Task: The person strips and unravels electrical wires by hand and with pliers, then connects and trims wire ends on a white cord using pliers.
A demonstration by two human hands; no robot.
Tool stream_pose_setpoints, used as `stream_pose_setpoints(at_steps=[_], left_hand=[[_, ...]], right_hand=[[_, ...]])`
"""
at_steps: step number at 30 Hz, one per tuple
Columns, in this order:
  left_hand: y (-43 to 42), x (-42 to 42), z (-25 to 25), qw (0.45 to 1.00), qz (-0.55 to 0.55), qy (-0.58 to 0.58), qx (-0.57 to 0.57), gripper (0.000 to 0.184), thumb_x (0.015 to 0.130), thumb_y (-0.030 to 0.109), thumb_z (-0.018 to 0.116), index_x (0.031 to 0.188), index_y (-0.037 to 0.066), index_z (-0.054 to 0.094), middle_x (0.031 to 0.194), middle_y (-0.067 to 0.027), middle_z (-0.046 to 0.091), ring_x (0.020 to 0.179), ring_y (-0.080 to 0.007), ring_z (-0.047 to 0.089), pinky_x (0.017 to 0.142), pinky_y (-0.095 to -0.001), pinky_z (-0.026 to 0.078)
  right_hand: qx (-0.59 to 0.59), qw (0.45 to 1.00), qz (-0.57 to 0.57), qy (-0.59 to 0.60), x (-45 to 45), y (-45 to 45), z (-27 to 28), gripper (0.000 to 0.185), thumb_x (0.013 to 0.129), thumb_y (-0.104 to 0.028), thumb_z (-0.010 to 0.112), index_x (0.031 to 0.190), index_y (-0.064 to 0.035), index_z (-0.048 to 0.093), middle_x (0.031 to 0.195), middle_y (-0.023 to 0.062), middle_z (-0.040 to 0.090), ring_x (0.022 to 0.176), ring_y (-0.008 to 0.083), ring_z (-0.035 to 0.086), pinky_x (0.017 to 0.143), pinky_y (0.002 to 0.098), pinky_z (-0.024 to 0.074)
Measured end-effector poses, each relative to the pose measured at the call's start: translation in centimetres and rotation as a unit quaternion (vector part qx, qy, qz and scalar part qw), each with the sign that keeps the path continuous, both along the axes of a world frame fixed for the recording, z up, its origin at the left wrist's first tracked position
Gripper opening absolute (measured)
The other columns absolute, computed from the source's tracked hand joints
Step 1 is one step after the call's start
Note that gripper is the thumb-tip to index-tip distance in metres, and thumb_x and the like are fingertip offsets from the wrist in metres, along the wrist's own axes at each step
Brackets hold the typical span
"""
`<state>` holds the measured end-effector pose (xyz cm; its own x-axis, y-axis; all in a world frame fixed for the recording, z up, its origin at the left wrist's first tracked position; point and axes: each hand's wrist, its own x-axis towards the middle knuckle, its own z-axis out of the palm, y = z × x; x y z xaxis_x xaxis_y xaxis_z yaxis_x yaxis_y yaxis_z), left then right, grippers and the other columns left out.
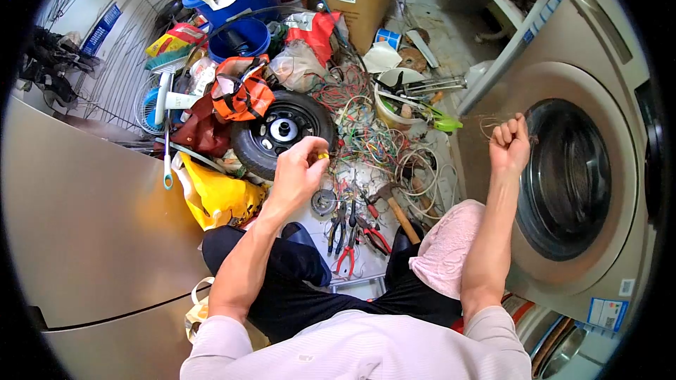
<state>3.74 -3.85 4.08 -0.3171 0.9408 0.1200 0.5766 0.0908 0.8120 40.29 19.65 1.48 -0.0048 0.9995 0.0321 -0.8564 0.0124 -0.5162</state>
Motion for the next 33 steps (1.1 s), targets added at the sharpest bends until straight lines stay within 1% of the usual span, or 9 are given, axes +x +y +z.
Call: stream_pose_setpoints(at_steps=[3, 4, 11, 15, 17, 20, 23, 28, 33], left_hand=[[0.2, 0.4, -0.1, 0.999, 0.004, -0.049, 0.002, 0.03, 0.082, -0.001, 0.068, 0.111, 0.002, 0.062, 0.09, -0.0062, 0.07, 0.078, -0.0116, 0.065, 0.07, -0.0259, 0.052], [0.2, 0.8, 0.3, 0.999, -0.015, -0.049, -0.004, 0.033, 0.082, -0.001, 0.069, 0.114, 0.002, 0.06, 0.093, -0.007, 0.071, 0.08, -0.012, 0.065, 0.071, -0.0262, 0.053], [0.8, 3.0, 1.9, 0.994, -0.069, -0.078, 0.018, 0.044, 0.08, -0.004, 0.071, 0.121, 0.001, 0.055, 0.096, -0.0086, 0.071, 0.08, -0.0133, 0.066, 0.072, -0.0273, 0.054], [0.7, 2.8, 1.8, 0.995, -0.083, -0.056, 0.021, 0.041, 0.08, -0.004, 0.071, 0.118, 0.002, 0.057, 0.094, -0.0091, 0.071, 0.08, -0.0136, 0.066, 0.071, -0.0279, 0.054], [0.7, 2.1, 0.7, 0.995, -0.089, -0.007, 0.046, 0.038, 0.08, -0.004, 0.071, 0.115, 0.002, 0.059, 0.093, -0.0087, 0.07, 0.08, -0.0137, 0.067, 0.071, -0.028, 0.054], [0.4, 1.1, 0.8, 0.998, -0.053, -0.004, 0.037, 0.032, 0.079, -0.005, 0.07, 0.109, 0.002, 0.061, 0.091, -0.008, 0.069, 0.08, -0.0134, 0.066, 0.071, -0.0265, 0.053], [-0.1, 0.0, 0.6, 0.999, -0.028, 0.009, 0.018, 0.032, 0.079, -0.006, 0.07, 0.11, 0.002, 0.061, 0.093, -0.0063, 0.069, 0.081, -0.0113, 0.065, 0.073, -0.0246, 0.052], [0.0, 0.8, 0.8, 0.98, -0.031, -0.196, 0.032, 0.033, 0.082, -0.007, 0.068, 0.114, 0.001, 0.06, 0.098, -0.0031, 0.07, 0.087, -0.0088, 0.064, 0.079, -0.0237, 0.052], [0.1, 1.8, 1.8, 0.972, -0.058, -0.221, 0.055, 0.03, 0.083, -0.008, 0.068, 0.11, 0.002, 0.06, 0.102, -0.004, 0.069, 0.091, -0.0094, 0.064, 0.083, -0.0235, 0.052]], right_hand=[[-0.114, 0.981, -0.045, -0.152, -5.1, -3.0, 2.8, 0.021, 0.101, -0.018, 0.055, 0.117, -0.0056, 0.061, 0.08, 0.0025, 0.064, 0.06, 0.0106, 0.059, 0.048, 0.0215, 0.0446], [-0.038, 0.986, 0.046, -0.155, -5.7, -3.0, 0.7, 0.026, 0.1, -0.02, 0.057, 0.122, -0.0058, 0.06, 0.101, 0.0086, 0.07, 0.077, 0.0169, 0.07, 0.055, 0.0236, 0.0541], [0.097, 0.849, 0.395, -0.337, -15.2, -12.0, 3.9, 0.04, 0.1, -0.009, 0.047, 0.138, 0.0007, 0.047, 0.133, 0.0143, 0.058, 0.071, 0.0204, 0.072, 0.049, 0.0269, 0.0526], [0.136, 0.744, 0.46, -0.466, -16.4, -13.4, 1.9, 0.025, 0.096, -0.013, 0.058, 0.115, 0.003, 0.063, 0.092, 0.0045, 0.067, 0.064, 0.0113, 0.061, 0.057, 0.0253, 0.0495], [0.299, 0.711, 0.329, -0.544, -15.9, -12.9, -0.7, 0.02, 0.096, -0.016, 0.062, 0.104, 0.001, 0.068, 0.081, -0.0017, 0.064, 0.064, 0.0073, 0.056, 0.055, 0.0243, 0.0449], [0.005, 0.884, 0.285, -0.371, -12.8, -9.8, 3.6, 0.015, 0.094, -0.018, 0.064, 0.088, -0.0046, 0.067, 0.063, -0.0049, 0.052, 0.053, 0.0052, 0.043, 0.048, 0.0251, 0.0358], [0.021, 0.982, 0.174, -0.076, -7.2, -4.5, 3.3, 0.018, 0.102, -0.017, 0.052, 0.096, -0.0043, 0.063, 0.055, -0.0071, 0.033, 0.044, 0.0041, 0.024, 0.039, 0.0231, 0.0176], [-0.038, 0.985, 0.139, -0.093, -8.6, -5.0, 1.7, 0.018, 0.103, -0.02, 0.051, 0.101, -0.0045, 0.061, 0.058, -0.0053, 0.038, 0.046, 0.0065, 0.028, 0.041, 0.0251, 0.021], [-0.022, 0.932, 0.312, -0.182, -13.8, -10.0, 2.0, 0.013, 0.1, -0.015, 0.056, 0.099, -0.0034, 0.061, 0.061, -0.0034, 0.043, 0.047, 0.0062, 0.034, 0.041, 0.0236, 0.0245]])
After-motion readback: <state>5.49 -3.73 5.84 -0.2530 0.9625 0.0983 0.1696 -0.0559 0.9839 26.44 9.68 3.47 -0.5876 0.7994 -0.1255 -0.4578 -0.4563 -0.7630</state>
